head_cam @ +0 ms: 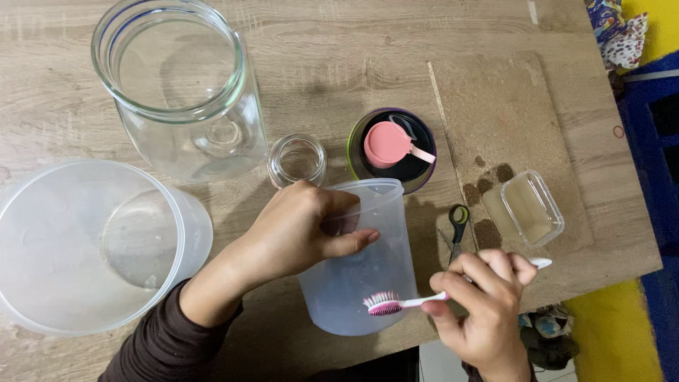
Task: The person scrubs the inside of a translucent plastic container with a toothbrush, then wipes the interior and exterior with a black cloth. They briefly handle a small glass jar with a pink lid, then continue wiping the plastic container.
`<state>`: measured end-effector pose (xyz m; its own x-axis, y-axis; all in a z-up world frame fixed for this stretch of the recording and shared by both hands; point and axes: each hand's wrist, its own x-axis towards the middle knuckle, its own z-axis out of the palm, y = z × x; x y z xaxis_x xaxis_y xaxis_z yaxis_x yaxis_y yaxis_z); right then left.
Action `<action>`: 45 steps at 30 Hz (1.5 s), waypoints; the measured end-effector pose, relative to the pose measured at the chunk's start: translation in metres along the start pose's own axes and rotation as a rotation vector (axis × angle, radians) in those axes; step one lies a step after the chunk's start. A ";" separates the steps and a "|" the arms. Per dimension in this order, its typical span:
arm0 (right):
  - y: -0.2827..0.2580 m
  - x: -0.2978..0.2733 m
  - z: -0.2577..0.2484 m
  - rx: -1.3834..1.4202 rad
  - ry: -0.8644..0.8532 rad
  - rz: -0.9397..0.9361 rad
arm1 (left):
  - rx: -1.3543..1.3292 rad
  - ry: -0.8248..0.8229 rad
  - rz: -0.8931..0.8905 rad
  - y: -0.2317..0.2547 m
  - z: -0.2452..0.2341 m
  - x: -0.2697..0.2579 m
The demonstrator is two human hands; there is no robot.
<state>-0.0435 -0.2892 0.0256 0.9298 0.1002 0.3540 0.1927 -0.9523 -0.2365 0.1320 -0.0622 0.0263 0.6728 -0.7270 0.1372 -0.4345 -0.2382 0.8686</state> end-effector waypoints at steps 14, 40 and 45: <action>0.003 -0.007 0.005 0.012 0.029 -0.103 | 0.060 -0.011 -0.027 -0.001 0.002 0.000; 0.009 -0.013 0.013 -0.008 0.158 -0.026 | 0.043 0.014 -0.004 0.000 0.004 -0.002; -0.004 -0.027 0.020 -0.006 0.113 -0.130 | 0.055 0.001 -0.025 0.003 0.004 -0.004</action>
<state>-0.0628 -0.2820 -0.0011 0.8562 0.1898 0.4806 0.3064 -0.9354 -0.1765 0.1253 -0.0621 0.0268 0.6847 -0.7195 0.1162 -0.4495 -0.2915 0.8444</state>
